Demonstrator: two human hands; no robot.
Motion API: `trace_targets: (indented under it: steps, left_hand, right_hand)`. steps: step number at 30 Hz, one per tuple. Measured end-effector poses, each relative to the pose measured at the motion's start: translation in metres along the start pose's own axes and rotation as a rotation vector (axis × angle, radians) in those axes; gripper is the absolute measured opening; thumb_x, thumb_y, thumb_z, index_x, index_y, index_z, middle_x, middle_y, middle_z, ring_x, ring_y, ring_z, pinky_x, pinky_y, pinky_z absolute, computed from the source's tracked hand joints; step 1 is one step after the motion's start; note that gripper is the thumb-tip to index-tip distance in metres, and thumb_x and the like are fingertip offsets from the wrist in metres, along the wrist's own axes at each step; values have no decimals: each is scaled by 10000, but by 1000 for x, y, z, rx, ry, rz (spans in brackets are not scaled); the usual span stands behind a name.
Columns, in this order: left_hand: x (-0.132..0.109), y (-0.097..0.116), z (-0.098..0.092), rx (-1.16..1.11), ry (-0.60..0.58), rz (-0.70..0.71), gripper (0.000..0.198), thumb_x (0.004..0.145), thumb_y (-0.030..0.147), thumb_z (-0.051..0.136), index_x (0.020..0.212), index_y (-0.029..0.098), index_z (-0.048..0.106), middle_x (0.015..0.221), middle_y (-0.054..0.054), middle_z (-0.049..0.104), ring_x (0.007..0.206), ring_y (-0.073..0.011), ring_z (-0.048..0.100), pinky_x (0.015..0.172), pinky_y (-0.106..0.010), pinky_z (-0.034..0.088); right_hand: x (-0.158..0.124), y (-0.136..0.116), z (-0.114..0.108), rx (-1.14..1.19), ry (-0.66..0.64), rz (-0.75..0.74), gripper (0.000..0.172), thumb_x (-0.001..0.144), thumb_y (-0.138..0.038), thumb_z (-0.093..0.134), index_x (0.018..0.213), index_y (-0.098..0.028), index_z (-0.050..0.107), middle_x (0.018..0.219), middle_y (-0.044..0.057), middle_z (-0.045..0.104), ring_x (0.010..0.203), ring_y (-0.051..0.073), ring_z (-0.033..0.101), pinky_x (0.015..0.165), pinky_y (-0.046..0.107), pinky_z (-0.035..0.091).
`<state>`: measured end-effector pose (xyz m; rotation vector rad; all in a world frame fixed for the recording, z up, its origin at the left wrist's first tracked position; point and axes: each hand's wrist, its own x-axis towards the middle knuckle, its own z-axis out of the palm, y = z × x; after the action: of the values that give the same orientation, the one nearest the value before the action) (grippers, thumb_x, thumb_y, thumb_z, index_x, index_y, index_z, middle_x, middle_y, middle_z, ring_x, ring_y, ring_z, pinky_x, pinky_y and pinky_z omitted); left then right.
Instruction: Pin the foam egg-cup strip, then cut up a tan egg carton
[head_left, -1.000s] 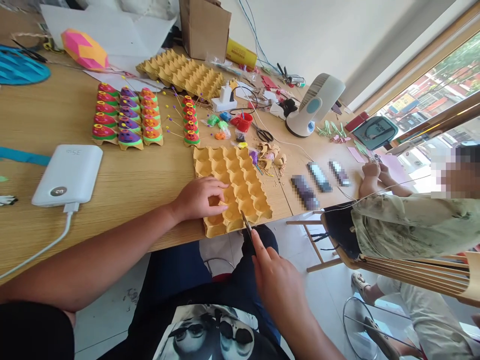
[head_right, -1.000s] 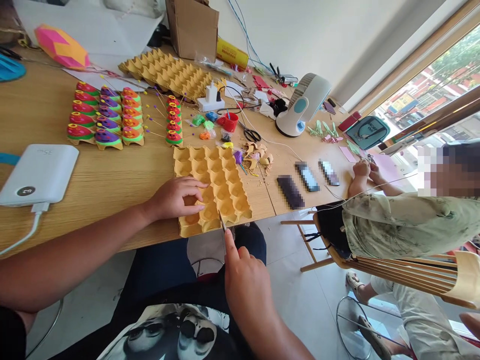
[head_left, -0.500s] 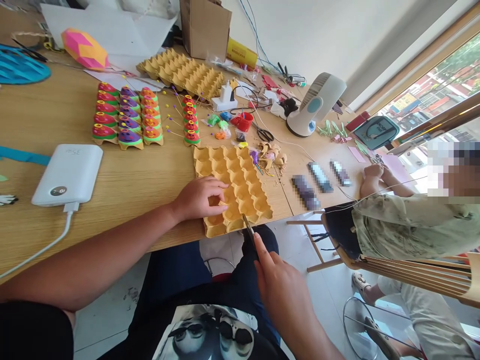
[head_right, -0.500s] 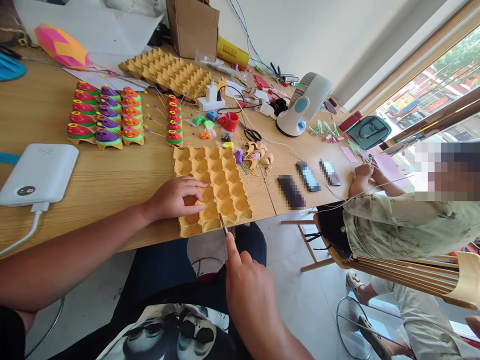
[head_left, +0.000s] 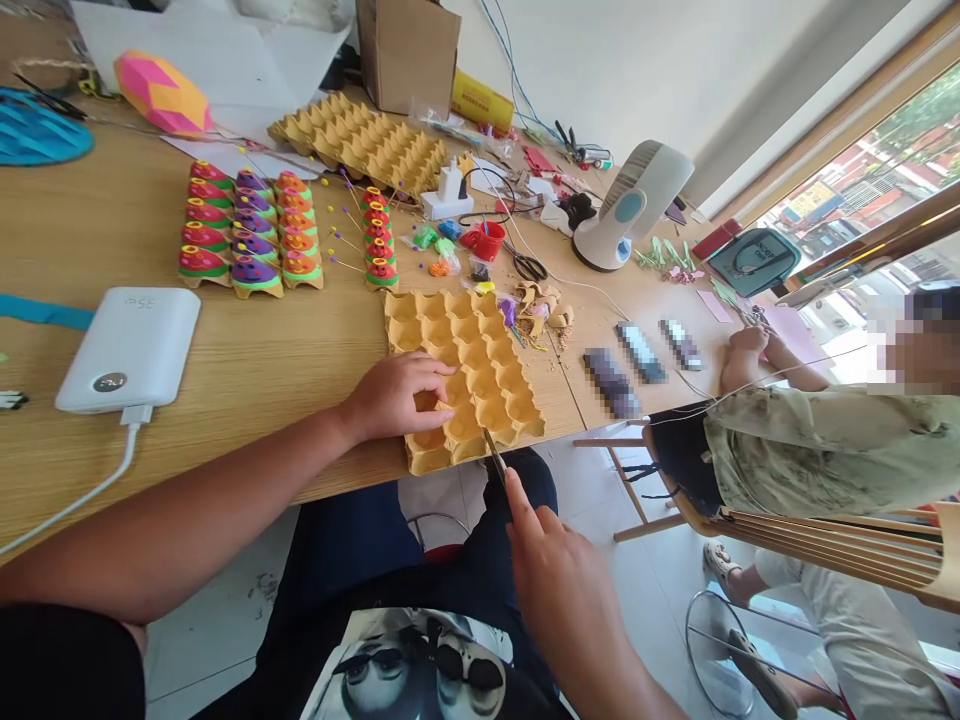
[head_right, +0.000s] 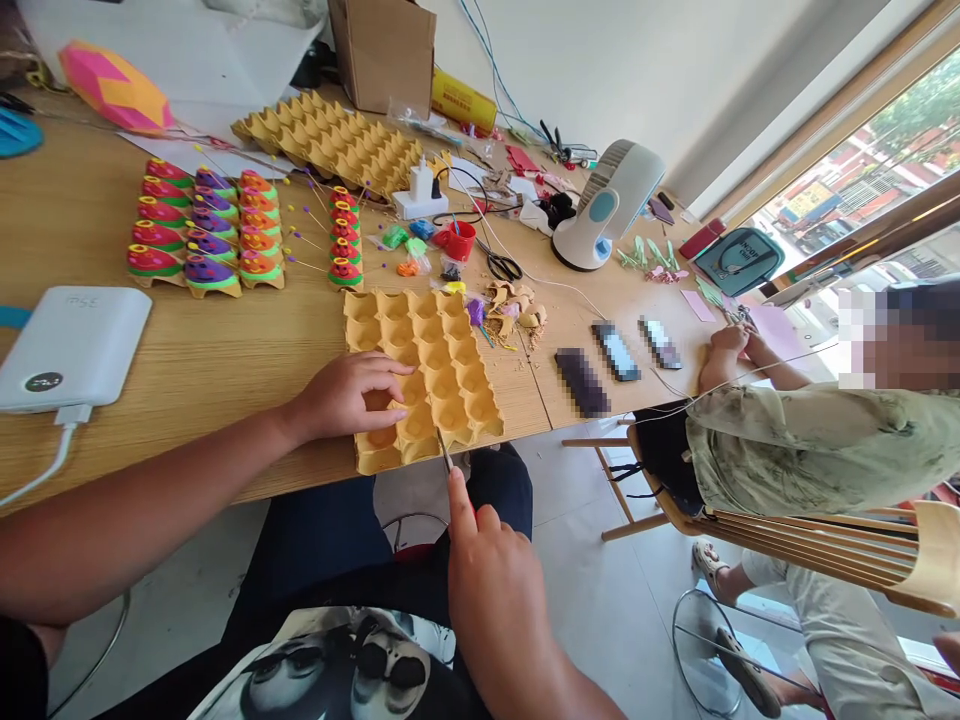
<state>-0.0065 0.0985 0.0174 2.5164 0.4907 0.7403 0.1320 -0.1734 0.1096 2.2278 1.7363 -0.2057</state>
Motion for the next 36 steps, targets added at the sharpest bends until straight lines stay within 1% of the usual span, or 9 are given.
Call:
trace_targets:
  steps: [7, 13, 17, 21, 23, 26, 30, 32, 36]
  left_hand:
    - [0, 1, -1, 8, -1, -1, 245, 821, 470, 705, 771, 233, 732, 1258, -55, 760, 1081, -277, 713, 942, -421, 530]
    - [0, -1, 0, 15, 2, 9, 242, 823, 466, 709, 773, 229, 730, 1254, -64, 761, 1083, -277, 715, 932, -418, 536]
    - [0, -1, 0, 9, 4, 19, 243, 823, 466, 712, 768, 230, 730, 1257, -63, 760, 1070, -274, 716, 938, -422, 534]
    - [0, -1, 0, 10, 9, 21, 242, 829, 465, 712, 775, 230, 731, 1258, -62, 760, 1075, -272, 714, 935, -419, 533]
    - [0, -1, 1, 12, 12, 24, 243, 833, 465, 711, 778, 229, 731, 1262, -63, 758, 1078, -270, 714, 927, -415, 533]
    - [0, -1, 1, 21, 17, 25, 247, 835, 469, 711, 776, 230, 732, 1262, -62, 759, 1064, -266, 717, 918, -413, 532]
    - [0, -2, 1, 14, 12, 25, 271, 841, 489, 710, 780, 226, 733, 1260, -68, 758, 1088, -271, 711, 935, -415, 531]
    - [0, -2, 1, 15, 8, 24, 271, 840, 490, 712, 781, 226, 733, 1266, -68, 757, 1107, -274, 706, 943, -414, 530]
    - [0, -1, 1, 17, 16, 15, 238, 824, 459, 725, 765, 229, 728, 1265, -56, 758, 1105, -271, 707, 956, -419, 525]
  right_hand:
    - [12, -7, -2, 18, 3, -3, 683, 1009, -132, 510, 1652, -204, 294, 896, 34, 719, 725, 181, 723, 578, 270, 472]
    - [-2, -5, 2, -17, -2, 1, 727, 974, -72, 527, 1651, -228, 310, 869, 16, 707, 674, 181, 711, 553, 285, 452]
    - [3, -6, 4, 29, 11, 19, 696, 993, -108, 521, 1650, -217, 316, 882, 27, 717, 699, 187, 716, 572, 283, 442]
    - [14, 6, 4, 245, 57, -4, 638, 1035, -180, 499, 1645, -247, 323, 921, 13, 733, 764, 181, 723, 588, 267, 441]
    - [14, 15, 3, 360, 87, -8, 597, 1046, -201, 489, 1626, -274, 363, 970, 9, 740, 809, 181, 727, 612, 259, 457]
    - [11, 20, 2, 463, 181, -5, 542, 1057, -224, 462, 1595, -283, 420, 1030, 26, 736, 858, 187, 728, 657, 261, 486]
    - [13, 13, 2, 488, 332, 10, 540, 1073, -257, 407, 1612, -274, 394, 1050, 54, 721, 834, 193, 719, 658, 274, 495]
    - [19, 8, 3, 467, 345, 19, 554, 1067, -251, 407, 1620, -268, 382, 1031, 56, 715, 803, 196, 711, 643, 280, 486]
    - [32, 1, 3, 419, 269, 18, 580, 1040, -207, 432, 1615, -276, 400, 905, 20, 681, 728, 186, 680, 607, 271, 450]
